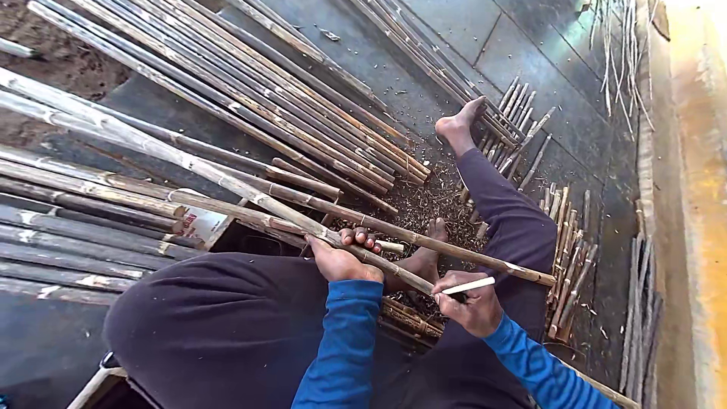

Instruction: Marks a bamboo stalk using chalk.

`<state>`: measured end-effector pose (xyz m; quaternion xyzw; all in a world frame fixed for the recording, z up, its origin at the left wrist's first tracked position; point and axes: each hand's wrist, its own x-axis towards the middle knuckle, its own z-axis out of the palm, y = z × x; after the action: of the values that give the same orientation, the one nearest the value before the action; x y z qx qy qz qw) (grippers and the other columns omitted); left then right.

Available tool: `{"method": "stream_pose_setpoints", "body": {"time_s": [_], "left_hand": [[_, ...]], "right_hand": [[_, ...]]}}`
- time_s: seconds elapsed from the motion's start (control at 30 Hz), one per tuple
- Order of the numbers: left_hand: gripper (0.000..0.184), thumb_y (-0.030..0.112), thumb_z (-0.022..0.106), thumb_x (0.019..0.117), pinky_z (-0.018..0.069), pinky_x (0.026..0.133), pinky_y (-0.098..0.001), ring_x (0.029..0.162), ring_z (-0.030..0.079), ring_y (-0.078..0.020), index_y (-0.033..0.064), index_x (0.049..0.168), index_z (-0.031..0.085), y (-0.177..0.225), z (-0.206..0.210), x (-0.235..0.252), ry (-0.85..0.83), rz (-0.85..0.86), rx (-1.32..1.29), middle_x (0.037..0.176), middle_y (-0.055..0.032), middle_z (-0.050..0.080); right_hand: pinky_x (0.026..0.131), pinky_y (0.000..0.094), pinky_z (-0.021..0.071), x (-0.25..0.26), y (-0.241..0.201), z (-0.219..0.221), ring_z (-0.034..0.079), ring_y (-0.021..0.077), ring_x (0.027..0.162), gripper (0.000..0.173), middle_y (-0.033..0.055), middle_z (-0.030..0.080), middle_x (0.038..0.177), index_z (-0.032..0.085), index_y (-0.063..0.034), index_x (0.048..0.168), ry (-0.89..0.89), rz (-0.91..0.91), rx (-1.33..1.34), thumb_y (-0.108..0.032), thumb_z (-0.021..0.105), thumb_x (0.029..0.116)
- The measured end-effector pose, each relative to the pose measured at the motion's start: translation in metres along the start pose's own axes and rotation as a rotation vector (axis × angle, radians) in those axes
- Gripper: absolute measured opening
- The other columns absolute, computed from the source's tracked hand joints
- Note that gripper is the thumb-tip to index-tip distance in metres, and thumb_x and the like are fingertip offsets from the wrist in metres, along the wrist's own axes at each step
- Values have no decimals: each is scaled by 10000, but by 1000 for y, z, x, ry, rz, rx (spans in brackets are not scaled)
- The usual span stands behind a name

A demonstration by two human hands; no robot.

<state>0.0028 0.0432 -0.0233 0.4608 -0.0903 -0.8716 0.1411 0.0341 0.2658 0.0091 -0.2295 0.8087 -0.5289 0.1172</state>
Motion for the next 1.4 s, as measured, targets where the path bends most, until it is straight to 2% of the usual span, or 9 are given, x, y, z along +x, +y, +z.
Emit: {"method": "stream_pose_setpoints", "body": {"time_s": [0.17, 0.37, 0.57, 0.63, 0.7, 0.8, 0.97, 1.17, 1.4], "left_hand": [[773, 770, 3, 964, 333, 411, -316, 388, 327, -143, 206, 585, 373, 8, -7, -2, -290, -37, -86, 459, 32, 306], [863, 792, 29, 942, 392, 447, -327, 410, 417, -154, 160, 561, 478, 16, -34, -5, -716, -99, -320, 461, 12, 398], [837, 789, 213, 956, 438, 453, -322, 414, 491, -152, 114, 610, 566, 19, -48, -5, -976, -178, -461, 475, -2, 469], [834, 775, 238, 963, 449, 458, -320, 420, 506, -154, 96, 628, 589, 18, -43, 0, -1022, -192, -514, 483, -12, 489], [834, 771, 242, 967, 449, 436, -310, 405, 508, -150, 95, 623, 589, 13, -41, 5, -989, -186, -553, 475, -10, 490], [859, 788, 107, 959, 429, 407, -292, 386, 467, -124, 127, 672, 576, 5, -35, 5, -705, -88, -451, 475, 16, 463], [828, 704, -19, 1010, 558, 552, -315, 567, 607, -126, 172, 1029, 615, 27, -5, 3, -150, 183, -6, 671, 32, 596], [732, 761, 45, 989, 366, 360, -274, 355, 358, -103, 212, 722, 449, 7, -1, -1, -51, 37, -22, 469, 58, 337], [761, 784, -6, 963, 330, 359, -271, 345, 319, -95, 207, 743, 440, -3, -4, -5, -11, 79, 43, 454, 66, 302]], "right_hand": [[469, 262, 527, -6, -11, 6, 604, 83, 539, 81, 39, 723, 778, 759, -49, 909, 81, 116, 79, -95, 692, 903], [422, 238, 502, -18, -26, 15, 585, 65, 503, 117, 49, 717, 779, 750, -14, 962, 58, 164, 138, -91, 665, 940], [372, 214, 420, 8, -47, 8, 514, 63, 421, 111, 40, 652, 642, 754, -27, 914, -13, 771, 317, -92, 667, 935], [441, 242, 495, 16, -51, 2, 574, 97, 483, 113, 76, 675, 680, 761, -11, 945, 106, 720, 302, -82, 673, 935], [610, 356, 633, 19, -54, -6, 699, 192, 635, 138, 103, 733, 795, 763, -37, 1024, 109, 573, 154, -131, 677, 973], [592, 316, 629, 14, -55, -8, 702, 120, 639, 166, 3, 754, 899, 758, -122, 1061, -88, 498, -152, -238, 649, 1013], [747, 286, 635, -38, -26, -47, 708, 72, 849, 239, 1, 737, 996, 758, -81, 1128, 262, 27, -642, -249, 635, 1012], [571, 298, 597, -82, -16, -68, 683, 118, 663, 187, 16, 751, 882, 778, -74, 1045, 492, 269, -423, -181, 664, 942], [466, 288, 538, -23, -23, -13, 613, 98, 521, 101, 34, 718, 732, 767, -46, 900, 65, 239, 27, -83, 673, 898]]}}
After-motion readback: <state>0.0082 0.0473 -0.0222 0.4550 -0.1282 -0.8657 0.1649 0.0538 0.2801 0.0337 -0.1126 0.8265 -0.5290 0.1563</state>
